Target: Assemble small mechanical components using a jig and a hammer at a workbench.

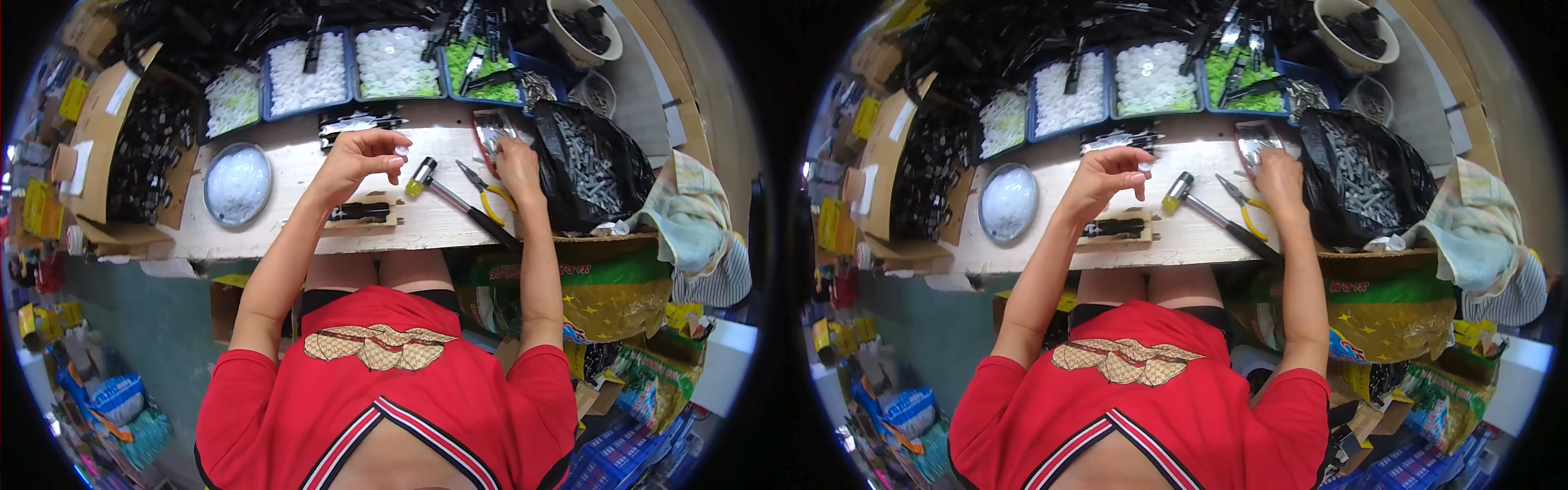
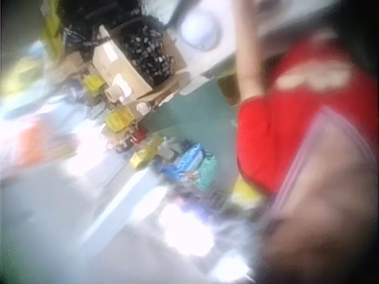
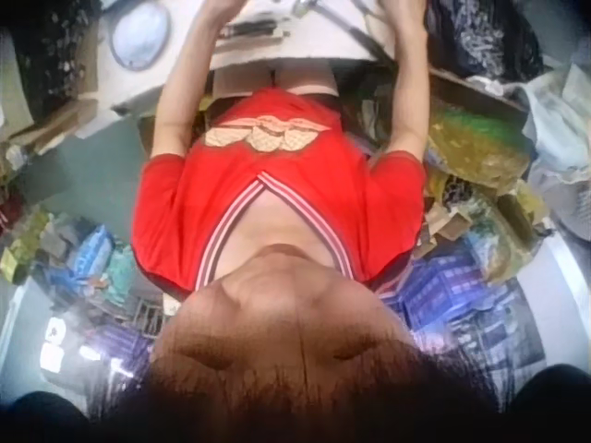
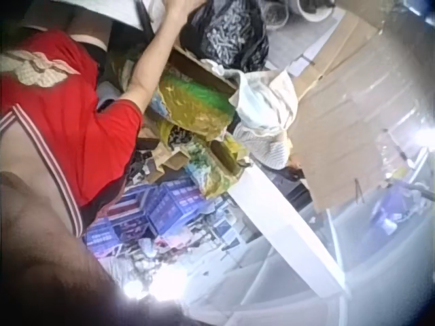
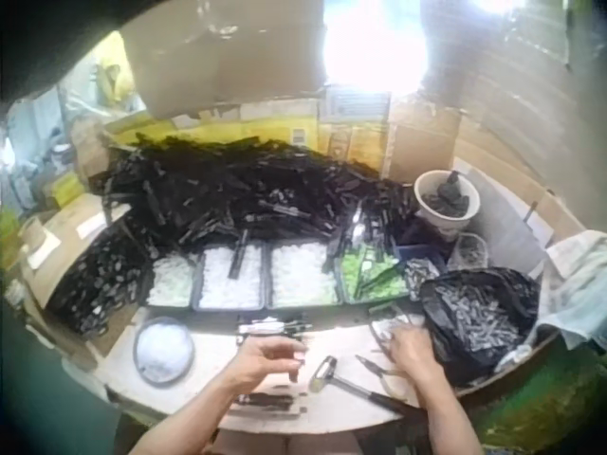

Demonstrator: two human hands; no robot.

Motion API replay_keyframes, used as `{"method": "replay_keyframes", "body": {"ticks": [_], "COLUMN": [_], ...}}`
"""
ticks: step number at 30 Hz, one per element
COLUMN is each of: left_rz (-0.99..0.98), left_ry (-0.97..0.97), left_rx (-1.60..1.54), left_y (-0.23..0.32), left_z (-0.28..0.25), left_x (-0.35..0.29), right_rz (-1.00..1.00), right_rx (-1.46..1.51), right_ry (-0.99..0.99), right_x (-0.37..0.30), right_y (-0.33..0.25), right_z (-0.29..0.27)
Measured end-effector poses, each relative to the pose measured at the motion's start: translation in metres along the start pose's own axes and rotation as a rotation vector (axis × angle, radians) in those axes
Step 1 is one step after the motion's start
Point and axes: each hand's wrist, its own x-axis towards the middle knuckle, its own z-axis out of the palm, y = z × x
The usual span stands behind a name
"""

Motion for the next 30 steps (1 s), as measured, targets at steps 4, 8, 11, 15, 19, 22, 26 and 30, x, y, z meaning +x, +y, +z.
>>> {"method": "replay_keyframes", "body": {"ticks": [4, 8, 11, 15, 19, 22, 26, 30], "left_rz": [0.019, 0.136, 0.332, 0.536, 0.747, 0.668, 0.575, 0.626], "left_ry": [0.074, 0.147, 0.347, 0.436, 0.199, 0.040, 0.036, 0.018], "left_rx": [0.005, 0.102, 0.973, 1.719, 1.487, 1.577, 1.789, 1.814], "left_y": [0.002, 0.017, 0.025, 0.019, 0.005, -0.013, -0.025, -0.026], "left_z": [-0.009, -0.017, -0.031, -0.039, 0.014, 0.051, 0.069, 0.070], "left_x": [-0.005, 0.030, 0.066, 0.105, 0.141, 0.167, 0.188, 0.194], "right_rz": [0.027, 0.019, 0.023, -0.005, 0.013, 0.008, -0.028, -0.020], "right_rx": [0.137, 0.269, 0.321, 0.380, 0.438, 0.482, 0.509, 0.532], "right_ry": [0.053, 0.174, 0.216, 0.273, 0.245, 0.240, 0.251, 0.256], "right_x": [-0.004, -0.005, -0.006, -0.012, -0.020, -0.020, -0.019, -0.019], "right_y": [0.003, 0.002, -0.001, 0.004, 0.007, 0.007, 0.008, 0.009], "right_z": [0.001, -0.005, -0.004, -0.003, 0.000, -0.003, 0.000, 0.000]}}
